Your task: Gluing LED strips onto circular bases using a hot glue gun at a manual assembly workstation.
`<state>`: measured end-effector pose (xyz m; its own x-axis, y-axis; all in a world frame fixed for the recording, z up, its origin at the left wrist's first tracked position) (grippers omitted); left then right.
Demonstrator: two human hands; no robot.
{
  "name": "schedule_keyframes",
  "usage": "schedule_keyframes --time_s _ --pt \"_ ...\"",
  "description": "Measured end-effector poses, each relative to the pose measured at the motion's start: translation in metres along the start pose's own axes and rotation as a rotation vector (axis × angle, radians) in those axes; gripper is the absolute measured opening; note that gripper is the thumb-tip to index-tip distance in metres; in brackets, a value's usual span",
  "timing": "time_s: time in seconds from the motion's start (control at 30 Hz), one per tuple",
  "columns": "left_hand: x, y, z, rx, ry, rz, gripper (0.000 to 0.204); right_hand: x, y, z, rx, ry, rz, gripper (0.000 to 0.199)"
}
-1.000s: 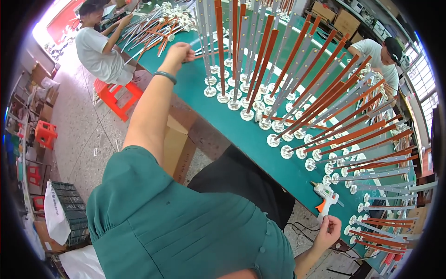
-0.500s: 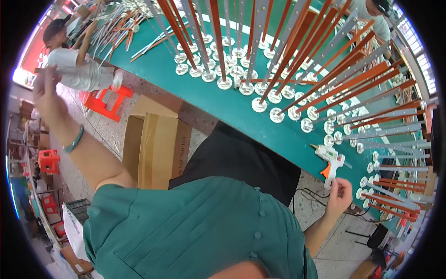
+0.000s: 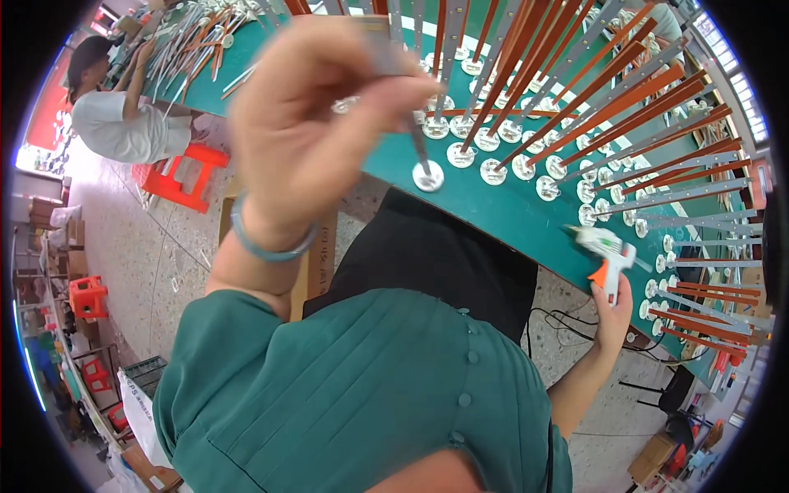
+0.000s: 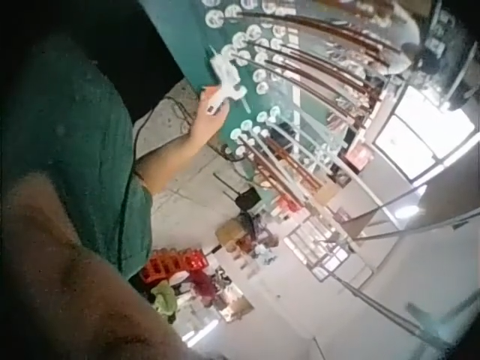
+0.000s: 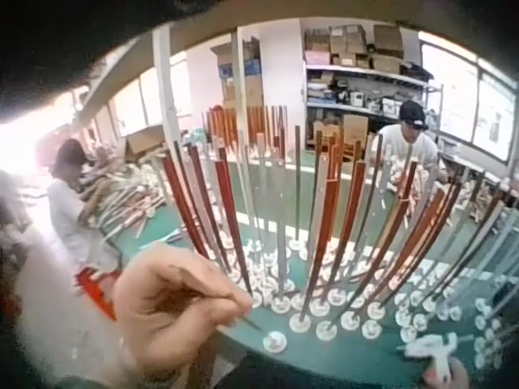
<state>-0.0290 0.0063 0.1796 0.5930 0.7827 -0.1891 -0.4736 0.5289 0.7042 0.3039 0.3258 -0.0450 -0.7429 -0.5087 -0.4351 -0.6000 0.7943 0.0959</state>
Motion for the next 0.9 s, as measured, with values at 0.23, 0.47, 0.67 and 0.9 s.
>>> schedule_keyframes --time_s 0.23,0.47,0.67,0.9 --pt "0.059 -0.01 -0.042 -0.09 0.169 -0.229 0.021 0.041 -0.029 -0.014 -0.129 0.682 0.04 0.056" --pt "0.059 -0.049 -0.105 -0.341 0.22 -0.329 0.011 0.125 -0.032 -0.036 0.029 0.684 -0.26 0.036" --pt "0.057 -0.065 -0.129 -0.412 0.322 -0.399 0.009 0.177 -0.031 -0.08 -0.086 0.463 -0.502 0.036" --pt "0.062 -0.079 -0.135 -0.34 0.283 -0.356 0.012 0.201 -0.019 -0.087 -0.11 0.342 -0.556 0.026"
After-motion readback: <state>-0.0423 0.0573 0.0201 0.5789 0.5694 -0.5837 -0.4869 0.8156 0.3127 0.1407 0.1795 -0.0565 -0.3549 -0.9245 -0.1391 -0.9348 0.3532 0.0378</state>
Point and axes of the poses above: each hand's wrist, its own y-axis towards the middle knuckle, its own x-axis out of the palm, z = x × y, the point moved 9 cm from there along y, towards the middle knuckle, and after that the axes turned 10 degrees about -x, right-handed, at the moved point
